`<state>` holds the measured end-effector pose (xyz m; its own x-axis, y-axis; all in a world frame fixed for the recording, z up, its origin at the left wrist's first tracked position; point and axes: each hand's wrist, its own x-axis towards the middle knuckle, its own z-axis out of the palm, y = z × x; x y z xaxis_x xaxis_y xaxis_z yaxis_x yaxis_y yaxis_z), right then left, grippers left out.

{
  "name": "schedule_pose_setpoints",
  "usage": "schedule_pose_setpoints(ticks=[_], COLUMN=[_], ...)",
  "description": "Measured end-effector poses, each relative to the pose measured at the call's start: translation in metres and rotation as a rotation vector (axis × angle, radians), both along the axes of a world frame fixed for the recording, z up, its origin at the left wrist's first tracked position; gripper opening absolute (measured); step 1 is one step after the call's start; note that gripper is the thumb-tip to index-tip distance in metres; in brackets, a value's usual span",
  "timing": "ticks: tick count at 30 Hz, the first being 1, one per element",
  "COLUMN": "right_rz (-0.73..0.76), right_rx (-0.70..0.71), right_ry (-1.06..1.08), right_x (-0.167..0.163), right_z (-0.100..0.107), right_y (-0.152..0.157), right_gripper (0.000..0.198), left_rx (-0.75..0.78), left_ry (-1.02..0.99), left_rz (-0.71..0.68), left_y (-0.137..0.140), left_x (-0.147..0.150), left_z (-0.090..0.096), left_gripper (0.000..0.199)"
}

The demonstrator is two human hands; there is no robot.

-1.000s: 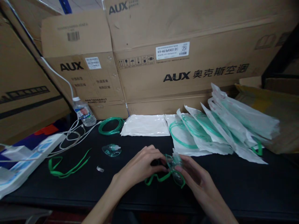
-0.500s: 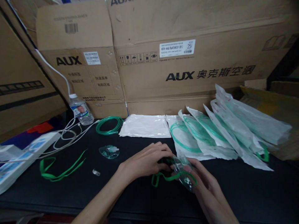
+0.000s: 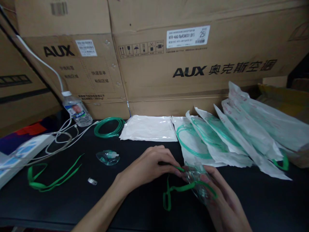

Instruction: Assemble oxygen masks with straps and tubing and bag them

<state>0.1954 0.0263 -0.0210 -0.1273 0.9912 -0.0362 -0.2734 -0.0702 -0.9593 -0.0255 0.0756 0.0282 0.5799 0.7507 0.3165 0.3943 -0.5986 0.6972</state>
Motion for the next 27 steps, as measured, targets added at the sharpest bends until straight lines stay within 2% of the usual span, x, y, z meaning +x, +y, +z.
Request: schedule_pose_setpoints(ticks=[7, 14, 17, 22, 27], right_rz=[0.039, 0.005, 0.016, -0.039, -0.028], right_rx=[-0.042, -0.126, -0.133, -0.130, -0.127], right_ry=[-0.043, 0.122, 0.214, 0.223, 0.217], right_x=[-0.005, 0.000, 0.004, 0.006, 0.001], right_z=[0.009, 0.004, 0.003, 0.010, 0.006], right_y=[0.002, -0.001, 0.002, 0.003, 0.000], right_gripper=[0.033, 0.035, 0.031, 0.046, 0.033], left_rx=[-0.131, -0.230, -0.250, -0.176, -0.153], left_ry=[-0.249, -0.426, -0.435, -0.296, -0.292], left_rz=[0.055, 0.108, 0.100, 0.028, 0.051], left_y=[-0.001, 0.003, 0.003, 0.003, -0.001], left_x=[0.004, 0.000, -0.001, 0.002, 0.005], left_z=[-0.002, -0.003, -0.003, -0.005, -0.001], left_gripper=[0.011, 0.022, 0.022, 0.017, 0.014])
